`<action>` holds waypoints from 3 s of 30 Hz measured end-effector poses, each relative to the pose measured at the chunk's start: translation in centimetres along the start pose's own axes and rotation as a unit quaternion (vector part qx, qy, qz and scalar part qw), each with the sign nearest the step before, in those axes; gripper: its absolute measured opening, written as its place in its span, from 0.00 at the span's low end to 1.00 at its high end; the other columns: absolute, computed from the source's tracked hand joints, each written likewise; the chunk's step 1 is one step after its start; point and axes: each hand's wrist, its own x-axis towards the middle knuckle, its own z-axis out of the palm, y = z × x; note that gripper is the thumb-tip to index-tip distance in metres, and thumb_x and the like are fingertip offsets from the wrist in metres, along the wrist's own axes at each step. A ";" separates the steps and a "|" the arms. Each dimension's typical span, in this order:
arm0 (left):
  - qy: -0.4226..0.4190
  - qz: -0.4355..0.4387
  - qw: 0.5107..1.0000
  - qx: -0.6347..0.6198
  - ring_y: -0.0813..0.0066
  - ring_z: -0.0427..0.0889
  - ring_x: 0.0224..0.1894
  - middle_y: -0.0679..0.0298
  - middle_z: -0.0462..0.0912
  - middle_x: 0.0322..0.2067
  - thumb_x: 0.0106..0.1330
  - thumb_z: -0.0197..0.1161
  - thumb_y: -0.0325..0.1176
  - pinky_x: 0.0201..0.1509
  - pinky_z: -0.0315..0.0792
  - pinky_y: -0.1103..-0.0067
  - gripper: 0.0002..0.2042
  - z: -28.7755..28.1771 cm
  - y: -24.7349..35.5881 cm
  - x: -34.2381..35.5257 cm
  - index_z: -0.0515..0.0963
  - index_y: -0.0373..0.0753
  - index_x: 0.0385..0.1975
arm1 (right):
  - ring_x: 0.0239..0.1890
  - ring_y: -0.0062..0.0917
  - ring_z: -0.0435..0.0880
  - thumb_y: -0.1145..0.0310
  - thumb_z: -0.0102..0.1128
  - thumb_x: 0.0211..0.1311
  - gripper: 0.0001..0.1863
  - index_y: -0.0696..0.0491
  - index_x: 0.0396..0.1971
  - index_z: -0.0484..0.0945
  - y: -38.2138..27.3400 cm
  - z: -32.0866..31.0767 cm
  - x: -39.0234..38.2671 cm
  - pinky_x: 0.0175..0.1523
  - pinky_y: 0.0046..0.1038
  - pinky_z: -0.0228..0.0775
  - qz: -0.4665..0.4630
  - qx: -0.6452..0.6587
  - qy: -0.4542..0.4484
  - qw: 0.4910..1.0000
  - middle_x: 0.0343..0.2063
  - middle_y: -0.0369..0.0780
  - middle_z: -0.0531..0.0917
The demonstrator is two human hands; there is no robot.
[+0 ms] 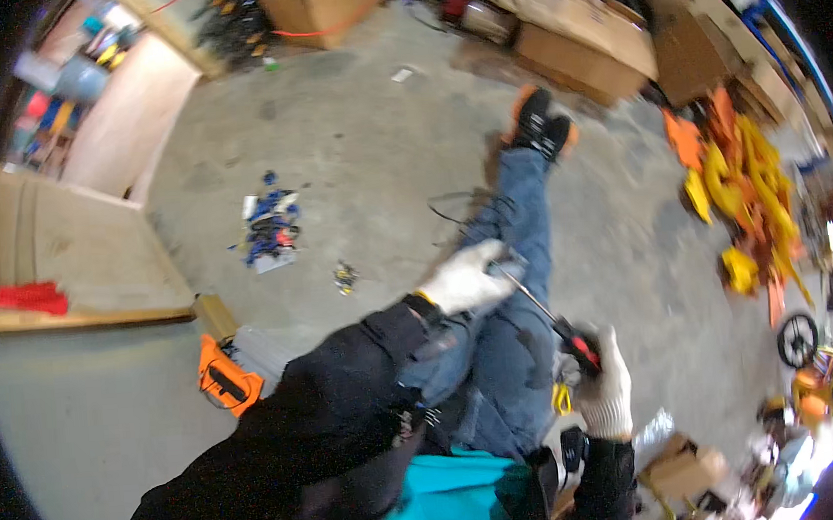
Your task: Unscrewing and inspecting an electronic control box using a screwdriver.
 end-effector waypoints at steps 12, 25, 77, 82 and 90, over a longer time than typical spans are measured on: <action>-0.023 -0.036 0.997 0.067 0.51 0.83 0.62 0.47 0.86 0.57 0.68 0.68 0.54 0.67 0.73 0.67 0.31 0.5 0.8 -0.6 0.78 0.37 0.63 | 0.32 0.18 0.81 0.71 0.62 0.72 0.14 0.61 0.52 0.83 -0.9 -0.9 -2.0 0.40 0.23 0.75 -0.258 -0.465 -0.045 0.845 0.31 0.35 0.82; -0.032 -0.027 0.999 -0.001 0.62 0.85 0.57 0.50 0.87 0.52 0.66 0.71 0.50 0.64 0.73 0.72 0.29 0.0 1.2 -0.5 0.79 0.36 0.60 | 0.21 0.22 0.77 0.40 0.53 0.80 0.36 0.63 0.63 0.75 0.4 -1.5 -0.6 0.25 0.25 0.68 0.002 -0.042 -0.016 0.999 0.34 0.43 0.84; -0.105 -0.099 0.987 0.064 0.44 0.69 0.76 0.37 0.70 0.72 0.63 0.68 0.58 0.79 0.62 0.66 0.49 -2.1 4.8 -2.0 0.60 0.30 0.78 | 0.36 0.22 0.79 0.74 0.61 0.70 0.18 0.59 0.57 0.74 0.2 -2.6 -0.7 0.46 0.25 0.76 -0.183 -0.152 0.014 0.971 0.46 0.41 0.78; -0.080 -0.101 0.989 0.074 0.45 0.69 0.76 0.36 0.70 0.72 0.64 0.68 0.57 0.79 0.62 0.66 0.48 -2.1 4.1 -2.2 0.61 0.31 0.78 | 0.36 0.24 0.82 0.70 0.63 0.73 0.21 0.61 0.60 0.73 0.7 -1.3 -0.9 0.46 0.26 0.76 -0.192 -0.175 0.020 0.965 0.42 0.42 0.80; -0.094 -0.087 0.989 0.079 0.45 0.66 0.77 0.37 0.68 0.73 0.65 0.67 0.60 0.80 0.59 0.66 0.49 -1.9 4.2 -2.1 0.61 0.30 0.78 | 0.29 0.18 0.80 0.63 0.56 0.78 0.17 0.59 0.57 0.78 -0.2 -2.0 -0.8 0.35 0.21 0.73 -0.190 -0.285 0.064 0.937 0.38 0.40 0.84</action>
